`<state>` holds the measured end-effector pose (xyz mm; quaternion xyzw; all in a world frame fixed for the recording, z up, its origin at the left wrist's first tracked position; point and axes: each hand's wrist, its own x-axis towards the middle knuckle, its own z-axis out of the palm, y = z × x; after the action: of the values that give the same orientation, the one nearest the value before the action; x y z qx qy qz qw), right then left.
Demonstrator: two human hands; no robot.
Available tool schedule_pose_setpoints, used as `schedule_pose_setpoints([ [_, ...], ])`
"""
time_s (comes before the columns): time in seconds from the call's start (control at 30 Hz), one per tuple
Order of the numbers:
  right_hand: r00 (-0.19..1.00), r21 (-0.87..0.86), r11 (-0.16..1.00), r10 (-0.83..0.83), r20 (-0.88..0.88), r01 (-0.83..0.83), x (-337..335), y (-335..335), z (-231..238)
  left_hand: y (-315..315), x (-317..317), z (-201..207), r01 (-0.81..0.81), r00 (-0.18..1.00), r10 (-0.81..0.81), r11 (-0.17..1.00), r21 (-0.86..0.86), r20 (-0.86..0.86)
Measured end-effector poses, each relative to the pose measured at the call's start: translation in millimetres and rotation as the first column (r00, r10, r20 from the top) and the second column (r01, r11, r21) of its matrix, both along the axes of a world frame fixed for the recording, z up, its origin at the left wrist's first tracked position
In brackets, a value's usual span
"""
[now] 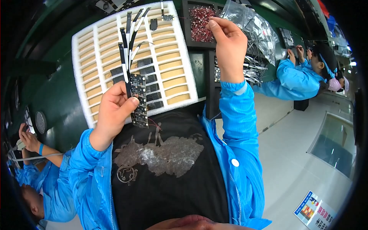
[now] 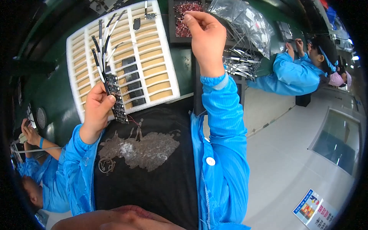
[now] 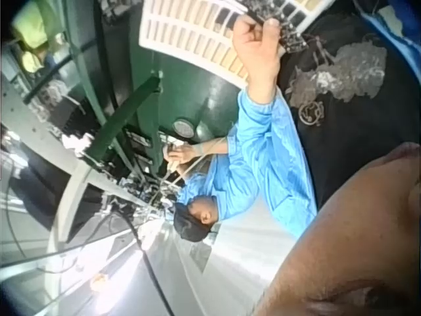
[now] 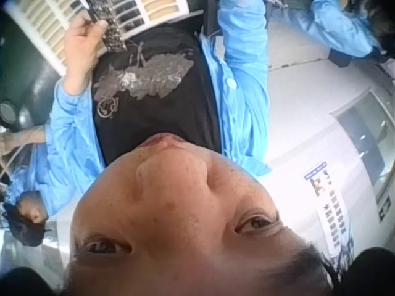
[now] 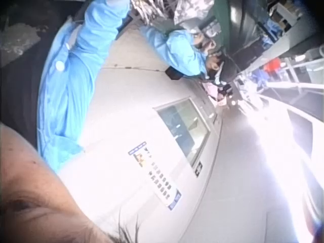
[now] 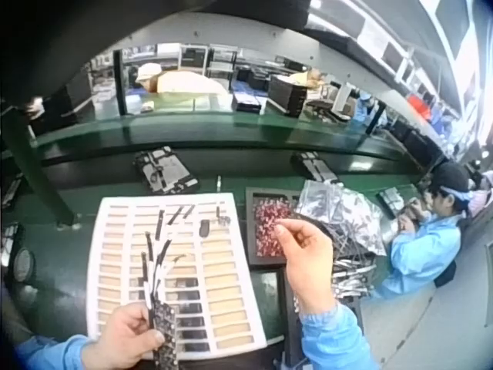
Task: The person connects wires and connectors to electronic circuit boards by hand, taking components from trays at an assembly line workbench.
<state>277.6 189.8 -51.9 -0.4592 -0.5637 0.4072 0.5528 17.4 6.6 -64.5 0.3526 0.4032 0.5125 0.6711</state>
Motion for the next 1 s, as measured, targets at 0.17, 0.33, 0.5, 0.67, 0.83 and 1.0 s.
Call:
schedule_pose_setpoints([
  [0.17, 0.987, -0.083, 0.987, 0.129, -0.091, -0.136, -15.3, -42.1, 28.7, 2.1, 3.6, 4.9, 0.009, 1.0, -0.009, 0.999, 0.045, 0.004],
  [0.33, 0.982, -0.047, 0.988, 0.153, 0.114, -0.149, -24.5, -74.2, 39.4, 0.4, 4.4, 8.2, 0.007, 1.0, -0.008, 0.999, 0.042, 0.013],
  [0.5, 0.921, 0.274, 0.933, 0.121, 0.369, -0.233, -29.5, -84.3, 44.1, 2.5, 8.8, 7.3, -0.014, 1.0, 0.014, 0.999, 0.046, 0.002],
  [0.67, 0.852, 0.272, 0.886, 0.215, 0.478, -0.376, -36.9, -96.7, 51.1, 5.1, 8.8, 9.4, -0.071, 0.997, 0.071, 0.997, 0.012, -0.003],
  [0.83, 0.883, 0.179, 0.914, 0.277, 0.379, -0.364, -40.4, -110.7, 43.8, 10.6, 14.9, 12.7, -0.08, 0.997, 0.08, 0.997, -0.001, 0.014],
  [1.0, 0.865, 0.26, 0.873, 0.285, 0.414, -0.412, -39.4, -112.4, 37.7, 11.5, 17.1, 13.7, -0.07, 0.997, 0.071, 0.997, -0.044, 0.019],
])
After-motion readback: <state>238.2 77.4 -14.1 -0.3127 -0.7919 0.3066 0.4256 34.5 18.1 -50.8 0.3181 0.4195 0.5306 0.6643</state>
